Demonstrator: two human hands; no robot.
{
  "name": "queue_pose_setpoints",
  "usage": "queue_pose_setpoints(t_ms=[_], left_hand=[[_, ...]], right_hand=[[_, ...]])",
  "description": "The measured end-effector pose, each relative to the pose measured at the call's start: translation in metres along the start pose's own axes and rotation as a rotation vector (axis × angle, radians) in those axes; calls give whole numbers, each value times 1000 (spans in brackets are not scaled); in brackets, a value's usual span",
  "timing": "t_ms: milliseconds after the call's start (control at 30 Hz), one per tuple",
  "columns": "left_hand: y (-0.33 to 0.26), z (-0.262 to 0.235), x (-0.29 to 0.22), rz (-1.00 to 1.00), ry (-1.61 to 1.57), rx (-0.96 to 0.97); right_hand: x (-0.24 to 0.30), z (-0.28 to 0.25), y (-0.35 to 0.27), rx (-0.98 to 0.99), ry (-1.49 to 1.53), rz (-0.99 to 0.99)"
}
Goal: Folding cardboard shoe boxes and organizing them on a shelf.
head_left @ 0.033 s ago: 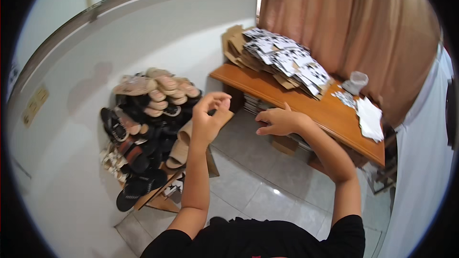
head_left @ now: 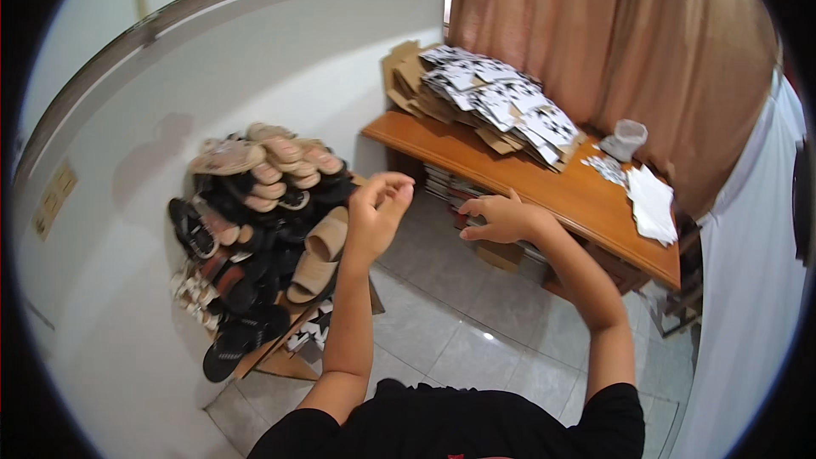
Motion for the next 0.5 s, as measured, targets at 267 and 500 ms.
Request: queue_pose_setpoints(t_ms=[267,500], left_hand=[[23,200,166,-320,48,604],[95,283,278,-359,624,916]], right_hand=[[-199,92,-50,-662,659,265],[-307,139,-10,-981,974,465]])
Point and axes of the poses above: each hand's wrist, its own y-axis towards the middle knuckle, its own z-axis out of the palm, x = y × z, the point moved 10 cm from there along y, towards the middle knuckle, and after that the axes turned 12 degrees about -z, right-handed, at the moved point
